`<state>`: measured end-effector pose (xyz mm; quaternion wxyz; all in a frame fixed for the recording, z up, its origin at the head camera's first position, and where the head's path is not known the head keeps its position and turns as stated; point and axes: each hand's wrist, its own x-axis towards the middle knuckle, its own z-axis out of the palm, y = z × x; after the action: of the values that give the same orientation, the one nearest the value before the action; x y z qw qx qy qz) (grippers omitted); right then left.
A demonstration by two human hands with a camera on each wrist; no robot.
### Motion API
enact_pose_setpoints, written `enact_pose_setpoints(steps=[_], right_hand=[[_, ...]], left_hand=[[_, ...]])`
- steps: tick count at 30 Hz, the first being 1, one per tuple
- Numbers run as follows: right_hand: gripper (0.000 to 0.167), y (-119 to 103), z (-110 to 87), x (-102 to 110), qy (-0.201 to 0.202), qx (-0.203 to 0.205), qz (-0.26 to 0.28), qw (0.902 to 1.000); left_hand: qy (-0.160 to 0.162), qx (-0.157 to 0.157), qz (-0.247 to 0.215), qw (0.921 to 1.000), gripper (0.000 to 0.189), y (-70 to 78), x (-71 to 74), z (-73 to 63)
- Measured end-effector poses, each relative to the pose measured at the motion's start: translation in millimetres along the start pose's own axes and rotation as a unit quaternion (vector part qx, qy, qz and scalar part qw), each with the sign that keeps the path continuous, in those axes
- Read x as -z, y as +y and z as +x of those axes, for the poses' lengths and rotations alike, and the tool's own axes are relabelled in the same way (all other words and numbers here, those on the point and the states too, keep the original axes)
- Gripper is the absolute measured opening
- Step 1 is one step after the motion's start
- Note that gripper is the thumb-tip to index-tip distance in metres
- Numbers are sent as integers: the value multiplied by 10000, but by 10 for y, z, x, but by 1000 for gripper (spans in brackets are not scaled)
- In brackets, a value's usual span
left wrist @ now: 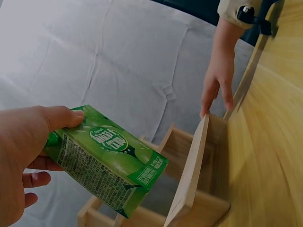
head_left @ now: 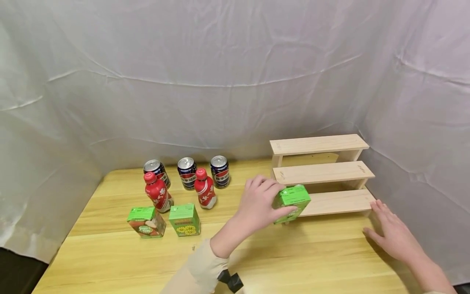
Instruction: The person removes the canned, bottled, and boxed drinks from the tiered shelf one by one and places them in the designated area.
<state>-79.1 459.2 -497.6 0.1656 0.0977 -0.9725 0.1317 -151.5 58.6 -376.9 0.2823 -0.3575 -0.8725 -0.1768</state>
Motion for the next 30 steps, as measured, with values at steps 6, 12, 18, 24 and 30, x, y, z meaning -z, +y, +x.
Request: enact_pose_setpoints(steps=[6,12,18,24,30], right_hand=[[82,-8,-30,-31,-84,-98,26,9999],[83,0,-20,-34,-94,-102,16,9999],[83,1,-11,-21,-97,-88,-13,9999],[83,-7,-10,-25,-103,-81,-10,9999],[84,-4,2,-22,-126,-86,-38,9999]], left_hand=[[20,106,-77,9999,54,-169,114,-155],[54,148,-39,9999,53,-332,245,-267],[130,144,132,9997,53,-474,317,-382],[86,198,203,9996,51,-590,363,-505],[-174,229,358,9989,52,-703,386,-620]])
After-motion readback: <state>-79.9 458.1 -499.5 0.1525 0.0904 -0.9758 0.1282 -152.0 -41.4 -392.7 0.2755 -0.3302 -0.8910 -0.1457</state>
